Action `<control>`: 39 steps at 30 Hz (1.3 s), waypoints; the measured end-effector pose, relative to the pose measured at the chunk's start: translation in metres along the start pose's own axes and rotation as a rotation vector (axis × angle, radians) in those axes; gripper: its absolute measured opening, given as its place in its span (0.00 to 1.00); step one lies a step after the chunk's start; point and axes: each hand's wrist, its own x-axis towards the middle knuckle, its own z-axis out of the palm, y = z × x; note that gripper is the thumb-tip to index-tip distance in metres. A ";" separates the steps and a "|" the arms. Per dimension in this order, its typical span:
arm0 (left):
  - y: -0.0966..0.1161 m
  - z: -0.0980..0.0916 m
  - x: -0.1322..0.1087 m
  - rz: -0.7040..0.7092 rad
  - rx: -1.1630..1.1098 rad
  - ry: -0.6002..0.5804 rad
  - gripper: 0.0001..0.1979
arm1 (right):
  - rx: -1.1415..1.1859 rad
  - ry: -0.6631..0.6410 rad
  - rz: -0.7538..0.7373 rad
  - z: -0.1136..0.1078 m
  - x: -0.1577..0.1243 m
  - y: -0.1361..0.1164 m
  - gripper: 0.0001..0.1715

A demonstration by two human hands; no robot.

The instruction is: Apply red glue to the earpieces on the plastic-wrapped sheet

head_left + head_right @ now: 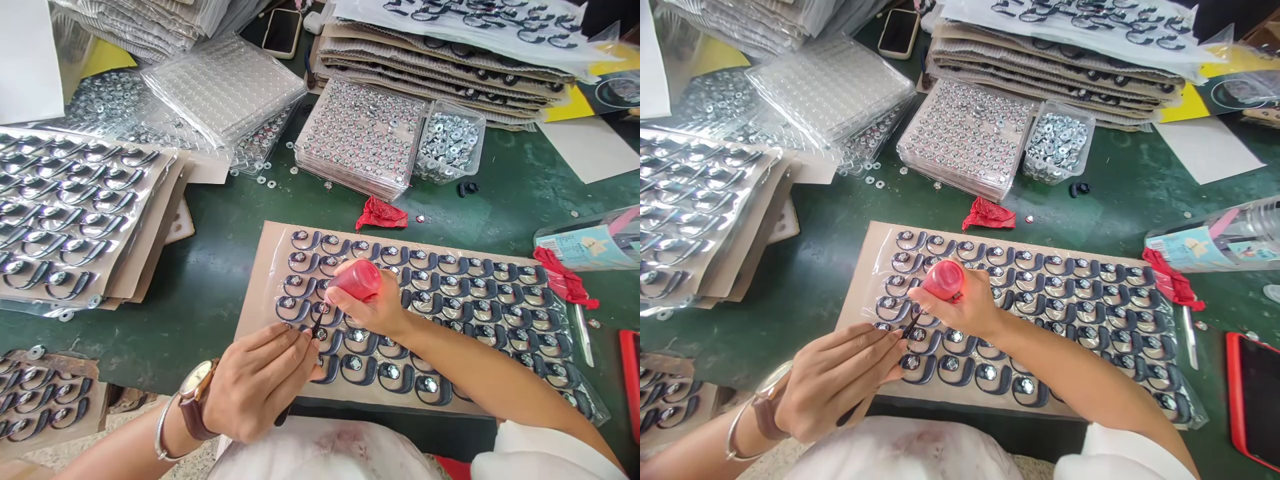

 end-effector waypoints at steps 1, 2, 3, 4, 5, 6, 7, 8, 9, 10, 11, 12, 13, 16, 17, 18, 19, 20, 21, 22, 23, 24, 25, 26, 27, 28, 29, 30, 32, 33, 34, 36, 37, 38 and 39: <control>0.000 0.000 0.000 0.002 -0.008 -0.004 0.09 | 0.023 0.008 0.002 0.000 0.000 0.000 0.13; 0.000 0.000 -0.001 0.002 -0.013 -0.005 0.09 | 0.048 0.017 0.009 0.000 -0.001 0.001 0.13; 0.000 0.000 -0.001 0.000 -0.014 -0.007 0.09 | 0.069 0.024 0.018 0.000 -0.002 0.001 0.13; 0.000 0.000 -0.001 -0.001 -0.013 -0.009 0.09 | 0.082 0.029 0.032 0.001 -0.002 0.001 0.12; 0.000 0.000 -0.002 -0.002 -0.011 -0.010 0.09 | 0.089 0.032 0.047 0.001 -0.003 0.002 0.12; 0.000 0.000 -0.002 -0.005 -0.006 -0.010 0.09 | 0.087 0.035 0.061 0.001 -0.004 0.002 0.12; 0.000 0.000 -0.002 -0.008 0.001 -0.011 0.09 | 0.078 0.035 0.071 0.001 -0.004 0.003 0.12; 0.000 -0.001 -0.002 -0.010 0.007 -0.012 0.09 | 0.065 0.032 0.077 0.001 -0.004 0.003 0.12; 0.000 -0.001 -0.001 -0.011 0.011 -0.014 0.08 | 0.051 0.026 0.078 0.001 -0.004 0.003 0.12; 0.000 -0.001 -0.001 -0.011 0.012 -0.015 0.08 | 0.038 0.022 0.076 0.001 -0.003 0.003 0.12; 0.000 -0.001 -0.001 -0.013 0.011 -0.018 0.08 | 0.026 0.019 0.073 0.001 -0.002 0.002 0.12; 0.000 -0.001 -0.001 -0.012 0.007 -0.021 0.08 | 0.017 0.014 0.069 0.001 -0.002 0.002 0.12; 0.000 -0.001 -0.001 -0.011 0.003 -0.022 0.09 | 0.011 0.010 0.065 0.001 -0.001 0.001 0.13; -0.001 -0.002 0.000 -0.003 -0.010 -0.019 0.08 | -0.002 -0.003 0.049 0.000 0.001 -0.001 0.14; -0.002 -0.002 0.000 0.000 -0.015 -0.019 0.08 | -0.009 -0.009 0.044 0.000 0.001 -0.002 0.14; -0.002 -0.003 0.001 0.002 -0.019 -0.024 0.08 | -0.017 -0.011 0.041 -0.001 0.002 -0.002 0.14; -0.003 -0.004 0.002 -0.001 -0.023 -0.030 0.08 | -0.028 -0.012 0.043 -0.001 0.002 -0.003 0.15; -0.004 -0.004 0.003 -0.005 -0.029 -0.037 0.08 | -0.040 -0.012 0.048 -0.002 0.002 -0.003 0.15; -0.005 -0.005 0.004 -0.013 -0.036 -0.041 0.08 | -0.053 -0.014 0.055 -0.003 0.003 -0.004 0.15; -0.005 -0.006 0.006 -0.022 -0.047 -0.044 0.08 | -0.063 -0.017 0.060 -0.004 0.003 -0.005 0.15; -0.006 -0.006 0.007 -0.032 -0.060 -0.042 0.08 | -0.070 -0.021 0.066 -0.004 0.003 -0.005 0.15; -0.007 -0.006 0.009 -0.040 -0.075 -0.038 0.08 | -0.074 -0.026 0.070 -0.005 0.003 -0.005 0.15; -0.007 -0.007 0.010 -0.047 -0.090 -0.032 0.08 | -0.076 -0.033 0.070 -0.005 0.003 -0.005 0.15; -0.008 -0.007 0.010 -0.053 -0.103 -0.030 0.08 | -0.075 -0.037 0.070 -0.006 0.002 -0.005 0.16; -0.008 -0.007 0.011 -0.061 -0.112 -0.030 0.08 | -0.070 -0.039 0.071 -0.006 0.002 -0.005 0.16; -0.009 -0.006 0.010 -0.068 -0.119 -0.031 0.08 | -0.061 -0.040 0.073 -0.006 0.001 -0.004 0.16; -0.010 -0.006 0.009 -0.077 -0.126 -0.032 0.09 | -0.049 -0.041 0.077 -0.006 0.001 -0.004 0.16; -0.010 -0.006 0.007 -0.085 -0.133 -0.037 0.09 | -0.036 -0.041 0.080 -0.006 0.001 -0.004 0.16; -0.011 -0.005 0.004 -0.097 -0.151 -0.049 0.11 | -0.019 -0.040 0.084 -0.006 0.001 -0.005 0.16; -0.012 -0.005 0.002 -0.103 -0.162 -0.054 0.11 | -0.018 -0.041 0.083 -0.005 0.001 -0.005 0.17; -0.013 -0.005 0.001 -0.108 -0.172 -0.055 0.12 | -0.021 -0.042 0.082 -0.005 0.001 -0.006 0.17; -0.014 -0.005 0.001 -0.123 -0.199 -0.046 0.11 | -0.024 -0.051 0.081 -0.005 0.002 -0.007 0.17; -0.015 -0.005 0.002 -0.136 -0.217 -0.034 0.11 | -0.016 -0.058 0.078 -0.005 0.002 -0.007 0.17; -0.017 -0.005 0.003 -0.151 -0.237 -0.020 0.10 | -0.005 -0.065 0.074 -0.005 0.002 -0.007 0.17; -0.018 -0.006 0.004 -0.170 -0.259 -0.009 0.10 | 0.003 -0.072 0.068 -0.004 0.001 -0.007 0.17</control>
